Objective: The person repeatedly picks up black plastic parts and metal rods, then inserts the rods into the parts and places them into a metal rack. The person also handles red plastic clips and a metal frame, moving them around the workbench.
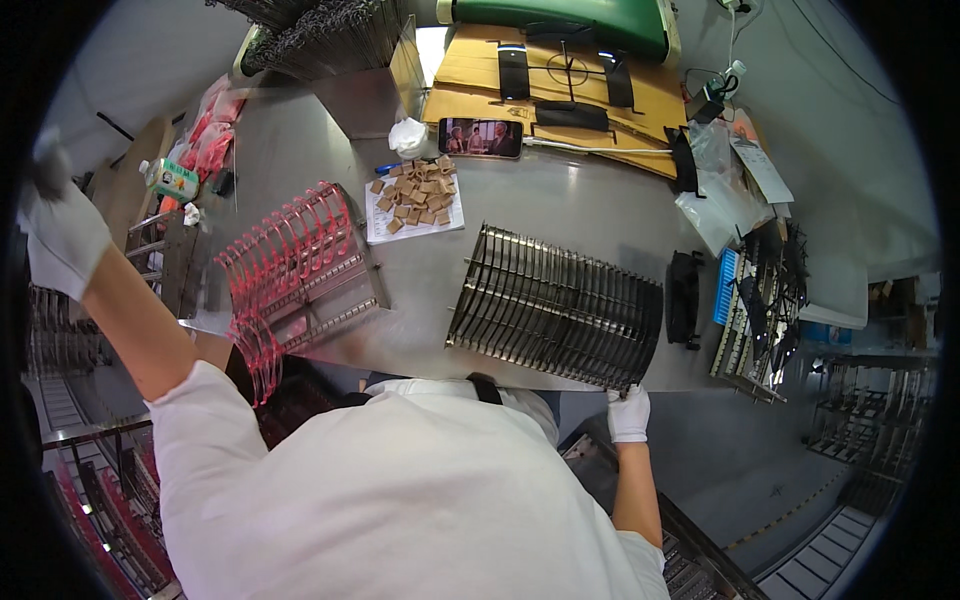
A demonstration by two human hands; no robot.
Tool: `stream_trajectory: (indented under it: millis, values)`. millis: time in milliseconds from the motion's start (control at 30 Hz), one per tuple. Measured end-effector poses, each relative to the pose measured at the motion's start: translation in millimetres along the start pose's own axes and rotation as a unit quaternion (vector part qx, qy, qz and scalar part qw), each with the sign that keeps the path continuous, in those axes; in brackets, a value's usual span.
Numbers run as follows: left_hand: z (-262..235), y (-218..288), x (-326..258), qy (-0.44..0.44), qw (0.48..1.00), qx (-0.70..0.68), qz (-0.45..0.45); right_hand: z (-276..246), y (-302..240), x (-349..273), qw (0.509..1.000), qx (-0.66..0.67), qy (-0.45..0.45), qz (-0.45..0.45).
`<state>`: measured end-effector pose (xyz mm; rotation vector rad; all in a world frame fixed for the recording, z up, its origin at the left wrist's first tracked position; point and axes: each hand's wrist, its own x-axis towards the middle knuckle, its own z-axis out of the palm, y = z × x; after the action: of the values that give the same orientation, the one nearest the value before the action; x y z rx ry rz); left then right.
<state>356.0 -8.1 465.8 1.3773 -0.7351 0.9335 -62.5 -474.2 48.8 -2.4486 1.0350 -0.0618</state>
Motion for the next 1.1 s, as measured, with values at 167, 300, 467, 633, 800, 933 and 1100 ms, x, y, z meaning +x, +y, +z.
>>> stream_trajectory:
  millis: [167, 300, 467, 633, 800, 933, 1100]
  values:
    - [21.0, 9.1, -98.9, -0.055, 0.996, 0.022, -0.067, -2.1, 12.0, 11.0, 0.995, 0.098, -0.015, -0.011]
    - [16.9, 10.1, -173.0, 0.016, 0.980, -0.010, -0.196, -15.4, 23.0, 24.0, 0.994, 0.083, -0.029, -0.064]
    - [32.7, 26.8, -263.8, 0.010, 0.932, -0.066, -0.356, -36.4, 9.6, 33.3, 0.995, 0.047, -0.079, -0.042]
    - [17.9, 36.3, -317.9, -0.164, 0.934, -0.087, -0.307, -44.0, 7.9, 35.9, 0.988, 0.087, -0.113, -0.062]
    - [3.7, 50.2, -255.0, -0.171, 0.907, 0.223, -0.314, -43.6, 3.4, 32.1, 0.995, 0.041, -0.087, -0.032]
    - [0.5, 11.3, -303.2, -0.418, 0.680, 0.402, -0.449, -36.8, 20.6, 32.6, 0.993, 0.057, -0.104, -0.025]
    - [-30.5, -27.8, -373.9, -0.402, 0.666, 0.521, -0.351, -80.1, 18.9, 38.3, 0.988, 0.050, -0.127, -0.075]
